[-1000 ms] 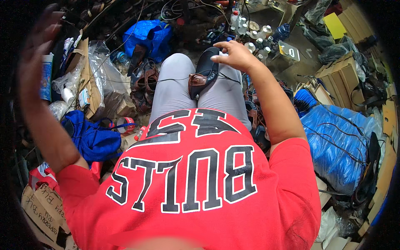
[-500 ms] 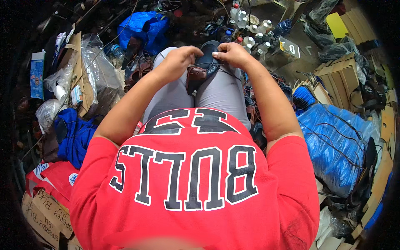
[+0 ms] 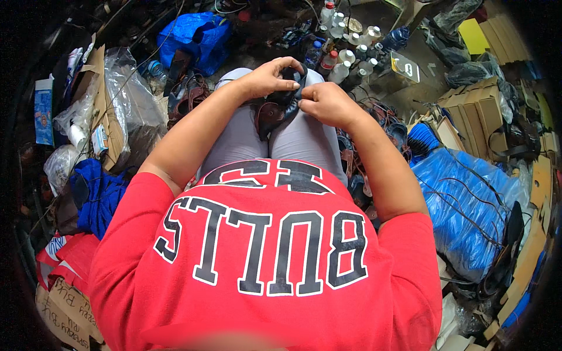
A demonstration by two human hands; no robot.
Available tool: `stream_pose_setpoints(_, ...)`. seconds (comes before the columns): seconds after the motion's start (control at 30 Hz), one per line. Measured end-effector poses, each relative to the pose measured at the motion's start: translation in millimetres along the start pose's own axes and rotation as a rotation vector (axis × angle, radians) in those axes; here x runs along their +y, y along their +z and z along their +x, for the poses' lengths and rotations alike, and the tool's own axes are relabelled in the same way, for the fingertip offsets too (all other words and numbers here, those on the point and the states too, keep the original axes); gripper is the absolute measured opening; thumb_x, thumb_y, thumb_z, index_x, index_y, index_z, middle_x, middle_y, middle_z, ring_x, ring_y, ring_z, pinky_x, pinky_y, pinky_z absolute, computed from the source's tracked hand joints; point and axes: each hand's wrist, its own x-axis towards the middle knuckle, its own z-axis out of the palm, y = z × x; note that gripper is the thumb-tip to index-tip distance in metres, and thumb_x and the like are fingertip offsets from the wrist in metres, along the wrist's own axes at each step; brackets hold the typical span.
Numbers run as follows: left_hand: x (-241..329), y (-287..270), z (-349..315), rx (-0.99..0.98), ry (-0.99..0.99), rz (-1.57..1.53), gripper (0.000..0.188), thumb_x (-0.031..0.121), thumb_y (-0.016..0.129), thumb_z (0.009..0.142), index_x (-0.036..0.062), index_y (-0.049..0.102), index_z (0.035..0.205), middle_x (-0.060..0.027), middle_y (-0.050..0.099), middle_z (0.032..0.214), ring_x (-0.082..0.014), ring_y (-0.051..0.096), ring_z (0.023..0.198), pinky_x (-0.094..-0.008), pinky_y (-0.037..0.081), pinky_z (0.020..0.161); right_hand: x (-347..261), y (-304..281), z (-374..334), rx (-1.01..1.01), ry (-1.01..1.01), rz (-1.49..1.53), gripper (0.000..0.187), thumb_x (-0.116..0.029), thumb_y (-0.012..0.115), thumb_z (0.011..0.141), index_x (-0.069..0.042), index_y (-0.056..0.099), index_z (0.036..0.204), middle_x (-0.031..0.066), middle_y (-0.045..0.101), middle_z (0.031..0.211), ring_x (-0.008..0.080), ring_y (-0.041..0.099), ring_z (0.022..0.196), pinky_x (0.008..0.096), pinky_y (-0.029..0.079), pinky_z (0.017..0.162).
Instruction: Hand-sewing or stitching the upper component of a leather shoe.
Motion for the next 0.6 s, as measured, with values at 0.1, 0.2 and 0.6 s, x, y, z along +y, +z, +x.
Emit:
stream_pose_setpoints(0.1, -7.4, -3.7, -3.5, 0.025, -0.028, 0.032, 0.038, 0.024, 0.074, 0.069, 0.0114, 0.061, 0.103, -0.0134, 0.055, 0.107, -0.0280, 0.049, 0.106, -0.0355, 0.038, 0.092, -2.7, -21.0, -22.4, 0.061, -0.080, 0.266, 0.021, -0.014, 0.057, 0.082, 0.003, 0.055, 0.071, 0.0033, 0.050, 0.066, 0.0103, 0.045, 0.064, 0.0272, 0.038, 0.059)
stream_pose_setpoints(0.2, 1.2, -12.3, -1.0, -0.044, -0.035, -0.019, 0.034, 0.016, 0.073, 0.072, 0.0062, 0.060, 0.101, -0.0060, 0.059, 0.098, -0.0165, 0.051, 0.095, -0.0283, 0.038, 0.088, -1.0, -24.3, -31.9, 0.241, -0.179, 0.284, 0.013, -0.015, 0.065, 0.081, -0.003, 0.066, 0.086, 0.0045, 0.052, 0.071, 0.0106, 0.049, 0.066, 0.0253, 0.041, 0.062)
stream_pose_setpoints(0.6, 39.3, -33.5, 0.9, -0.308, -0.136, 0.003, 0.026, 0.015, 0.070, 0.076, 0.0067, 0.068, 0.100, -0.0048, 0.064, 0.100, -0.0159, 0.056, 0.094, -0.0292, 0.041, 0.090, 3.3, 4.6, -12.2, 0.288, -0.136, -0.128, 0.018, -0.011, 0.064, 0.076, -0.012, 0.070, 0.093, 0.0103, 0.052, 0.075, 0.0255, 0.055, 0.070, 0.0334, 0.045, 0.064)
